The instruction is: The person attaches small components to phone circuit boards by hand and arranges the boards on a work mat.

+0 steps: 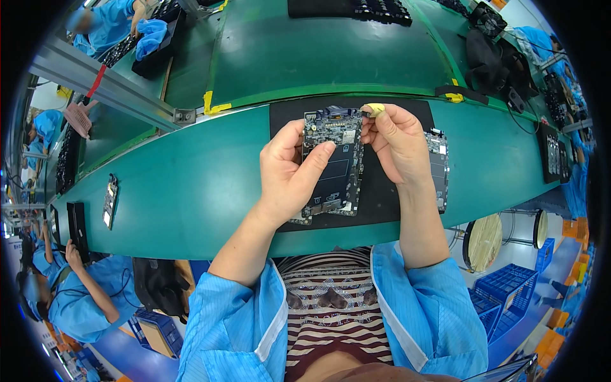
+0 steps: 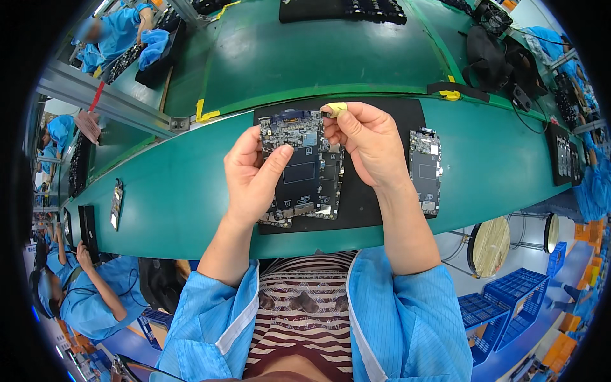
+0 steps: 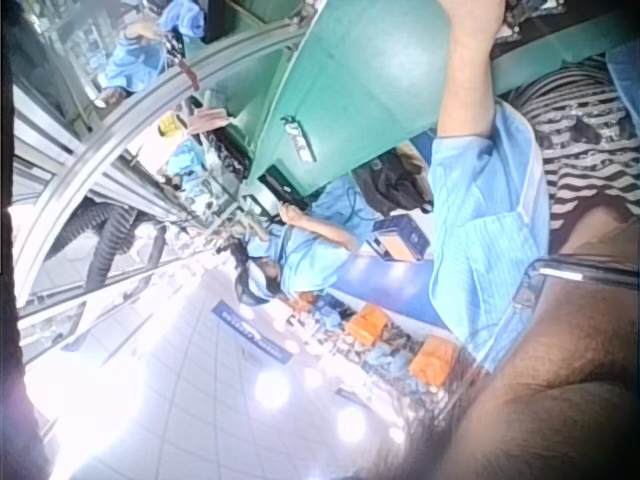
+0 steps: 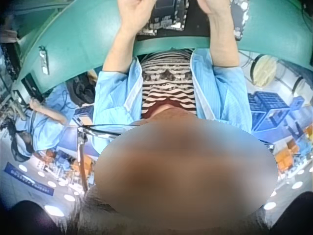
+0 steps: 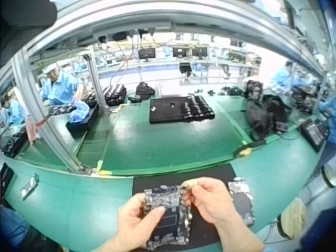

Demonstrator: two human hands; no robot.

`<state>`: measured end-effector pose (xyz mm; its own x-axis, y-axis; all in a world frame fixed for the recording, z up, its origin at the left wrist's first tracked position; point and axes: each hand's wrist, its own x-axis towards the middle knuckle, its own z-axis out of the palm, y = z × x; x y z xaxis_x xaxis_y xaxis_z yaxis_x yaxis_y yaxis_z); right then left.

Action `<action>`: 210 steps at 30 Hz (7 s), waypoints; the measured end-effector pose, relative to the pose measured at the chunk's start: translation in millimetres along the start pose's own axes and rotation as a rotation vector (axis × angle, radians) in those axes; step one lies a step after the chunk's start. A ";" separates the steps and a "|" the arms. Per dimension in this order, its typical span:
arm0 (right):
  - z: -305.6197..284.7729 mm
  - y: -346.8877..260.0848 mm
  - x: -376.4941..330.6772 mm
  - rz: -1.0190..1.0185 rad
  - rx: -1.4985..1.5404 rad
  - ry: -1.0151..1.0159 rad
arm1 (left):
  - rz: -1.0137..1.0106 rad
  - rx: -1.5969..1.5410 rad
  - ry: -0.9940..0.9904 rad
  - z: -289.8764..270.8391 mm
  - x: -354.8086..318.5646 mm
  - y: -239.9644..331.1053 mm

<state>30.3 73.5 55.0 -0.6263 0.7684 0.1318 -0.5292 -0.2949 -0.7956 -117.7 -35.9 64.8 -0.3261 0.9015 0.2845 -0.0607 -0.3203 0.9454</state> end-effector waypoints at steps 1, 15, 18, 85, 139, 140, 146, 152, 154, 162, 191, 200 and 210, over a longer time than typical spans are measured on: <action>0.0 -1.0 0.1 0.009 0.014 0.000 | 0.009 -0.017 0.007 0.3 0.2 -0.7; -7.7 5.6 -0.1 0.019 0.099 0.002 | 0.011 0.005 -0.027 6.1 -4.5 1.4; -5.2 7.3 0.4 0.032 0.100 0.015 | 0.034 0.021 -0.025 5.3 -5.4 -1.5; 9.8 13.9 -4.8 -0.132 -0.143 0.021 | 0.203 0.304 0.031 6.0 -8.6 -5.5; -29.6 -16.9 -77.2 0.014 -1.431 0.623 | -0.093 1.223 -0.143 -16.4 2.8 -26.1; -29.3 -15.7 -77.5 0.015 -1.430 0.623 | -0.094 1.223 -0.143 -17.6 3.6 -25.5; -7.8 -12.2 -66.4 -0.117 -1.546 0.304 | -0.175 1.309 -0.108 -17.8 10.4 -25.3; 8.0 18.3 -53.9 -0.004 -1.463 0.103 | -0.052 1.434 -0.203 -10.9 1.9 -15.2; 9.7 24.3 -53.6 0.026 -1.511 0.129 | -0.031 1.442 -0.249 -5.4 -0.7 -19.6; 3.7 32.1 -49.3 0.193 -1.113 0.215 | -0.056 1.324 -0.344 -6.9 -11.4 -27.4; -4.0 5.8 -42.0 -0.067 -0.180 0.323 | -0.330 -0.240 -0.095 5.0 6.0 -20.4; -11.4 4.0 -41.3 0.095 0.143 0.199 | -0.319 -0.201 -0.138 4.5 4.7 -20.8; -9.5 3.8 -39.1 0.088 0.122 0.193 | -0.256 -0.164 -0.110 6.9 1.1 -18.8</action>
<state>58.3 47.8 41.2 -0.5585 0.8274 -0.0598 -0.5501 -0.4234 -0.7198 -110.4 -26.9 48.5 -0.1776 0.9820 0.0646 -0.2817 -0.1137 0.9527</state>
